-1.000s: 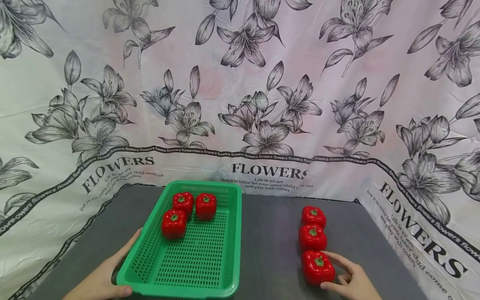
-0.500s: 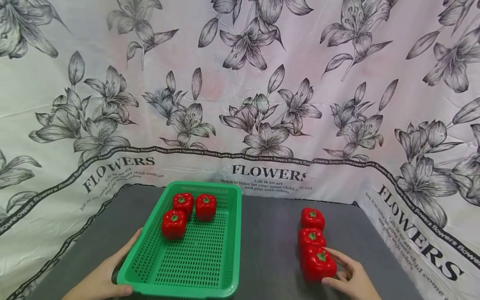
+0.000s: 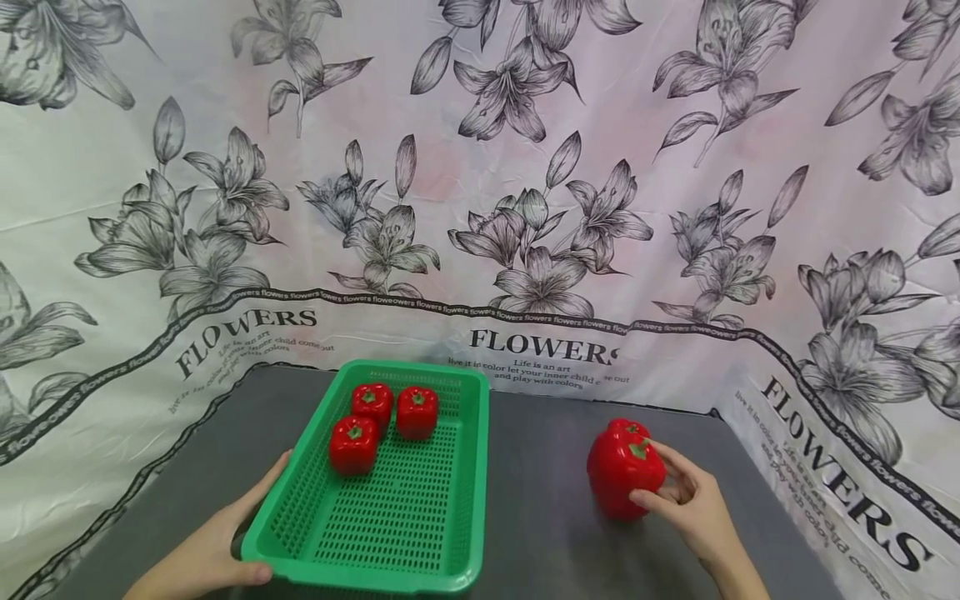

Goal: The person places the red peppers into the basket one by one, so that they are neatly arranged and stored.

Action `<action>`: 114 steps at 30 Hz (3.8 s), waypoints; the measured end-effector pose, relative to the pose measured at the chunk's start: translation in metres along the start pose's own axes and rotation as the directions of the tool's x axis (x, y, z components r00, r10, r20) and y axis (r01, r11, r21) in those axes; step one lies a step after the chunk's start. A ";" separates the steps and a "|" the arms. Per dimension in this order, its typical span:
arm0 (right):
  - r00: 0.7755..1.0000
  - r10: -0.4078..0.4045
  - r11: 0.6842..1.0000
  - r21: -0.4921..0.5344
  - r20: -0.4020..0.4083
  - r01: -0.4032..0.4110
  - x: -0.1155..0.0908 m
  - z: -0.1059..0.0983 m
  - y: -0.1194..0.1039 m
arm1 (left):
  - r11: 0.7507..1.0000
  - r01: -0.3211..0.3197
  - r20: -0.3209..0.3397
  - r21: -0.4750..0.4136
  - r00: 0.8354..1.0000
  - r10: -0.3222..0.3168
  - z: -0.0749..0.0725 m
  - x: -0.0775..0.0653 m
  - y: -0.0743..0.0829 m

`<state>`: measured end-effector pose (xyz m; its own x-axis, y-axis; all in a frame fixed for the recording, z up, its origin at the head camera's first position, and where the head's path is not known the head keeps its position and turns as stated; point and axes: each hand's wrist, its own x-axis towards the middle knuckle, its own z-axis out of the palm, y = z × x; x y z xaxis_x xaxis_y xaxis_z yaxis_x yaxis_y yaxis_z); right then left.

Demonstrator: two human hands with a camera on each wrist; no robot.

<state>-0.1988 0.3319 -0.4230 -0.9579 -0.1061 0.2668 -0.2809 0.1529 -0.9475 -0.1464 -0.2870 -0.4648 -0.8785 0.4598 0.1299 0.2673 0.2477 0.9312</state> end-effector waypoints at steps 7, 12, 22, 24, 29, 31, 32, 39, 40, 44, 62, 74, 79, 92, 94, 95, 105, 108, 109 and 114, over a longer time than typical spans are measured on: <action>0.991 0.088 0.968 -0.227 -0.099 -0.108 0.038 0.036 -0.041 | 0.998 -0.010 0.023 -0.062 1.000 0.011 -0.001 0.000 0.000; 0.989 0.110 0.957 -0.259 -0.099 -0.133 0.062 0.062 -0.061 | 0.997 -0.012 0.031 -0.074 0.999 0.015 -0.002 0.000 -0.001; 0.999 0.009 0.981 -0.193 -0.047 -0.018 0.101 0.115 -0.081 | 0.995 -0.003 0.044 -0.101 0.999 0.007 -0.003 0.000 -0.004; 0.999 -0.015 0.979 -0.205 -0.041 0.006 0.107 0.125 -0.084 | 0.995 -0.008 0.046 -0.104 0.999 0.013 -0.002 0.000 -0.004; 0.999 -0.048 0.979 -0.201 -0.013 0.044 0.122 0.151 -0.090 | 0.996 0.014 0.037 -0.084 0.999 -0.011 -0.001 0.001 -0.004; 0.999 -0.054 0.980 -0.190 0.001 0.053 0.127 0.163 -0.093 | 0.997 0.029 0.031 -0.071 0.999 -0.026 -0.001 0.001 -0.004; 0.998 -0.055 0.981 -0.187 0.009 0.055 0.130 0.168 -0.094 | 0.997 0.026 0.030 -0.066 0.999 -0.024 0.000 0.001 -0.004; 0.998 -0.056 0.979 -0.193 0.032 0.061 0.144 0.212 -0.102 | 1.000 0.006 0.011 -0.003 1.000 -0.006 0.000 0.001 -0.002; 0.998 -0.047 0.980 -0.194 0.034 0.053 0.145 0.218 -0.103 | 1.000 0.006 0.010 0.001 1.000 -0.006 0.000 0.001 -0.002; 0.999 0.006 0.980 -0.198 0.051 0.004 0.146 0.240 -0.100 | 1.000 0.009 0.008 0.007 1.000 -0.009 0.000 0.001 -0.002; 0.920 0.361 0.855 -0.447 0.152 -0.262 0.136 0.274 -0.066 | 0.999 0.038 0.004 -0.003 0.999 -0.038 0.002 0.003 -0.001; 0.897 0.370 0.810 -0.557 0.244 -0.182 0.128 0.278 -0.058 | 0.996 0.088 0.009 -0.017 0.996 -0.088 0.003 0.003 0.002; 0.886 0.385 0.771 -0.618 0.259 -0.154 0.127 0.284 -0.054 | 0.995 0.088 0.015 -0.036 0.996 -0.087 0.003 0.003 0.002; 0.858 0.433 0.661 -0.744 0.276 -0.095 0.123 0.294 -0.057 | 0.995 0.082 0.017 -0.053 0.997 -0.081 0.002 0.002 0.001; 0.865 0.424 0.652 -0.753 0.269 -0.086 0.123 0.295 -0.056 | 0.996 0.078 0.016 -0.046 0.997 -0.077 0.002 0.001 0.001; 0.868 0.421 0.651 -0.754 0.263 -0.088 0.122 0.296 -0.055 | 0.997 0.074 0.013 -0.038 0.997 -0.074 0.002 0.001 0.001; 0.887 0.373 0.689 -0.721 0.272 -0.069 0.122 0.302 -0.047 | 1.000 -0.003 0.011 -0.003 1.000 0.003 0.001 0.001 0.003; 0.881 0.369 0.690 -0.722 0.296 -0.047 0.124 0.302 -0.046 | 1.000 0.003 0.002 0.018 1.000 -0.003 0.001 0.001 0.003; 0.879 0.374 0.686 -0.726 0.296 -0.047 0.124 0.302 -0.047 | 1.000 0.012 -0.001 0.025 1.000 -0.012 0.001 0.001 0.003; 0.875 0.402 0.646 -0.761 0.271 -0.061 0.122 0.301 -0.051 | 0.998 0.061 0.005 0.004 0.998 -0.061 0.002 0.001 0.004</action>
<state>-0.2839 0.0156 -0.3953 -0.9346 -0.2975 -0.1953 -0.1684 0.8532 -0.4937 -0.1453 -0.2839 -0.4620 -0.8913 0.4478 0.0712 0.2149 0.2788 0.9360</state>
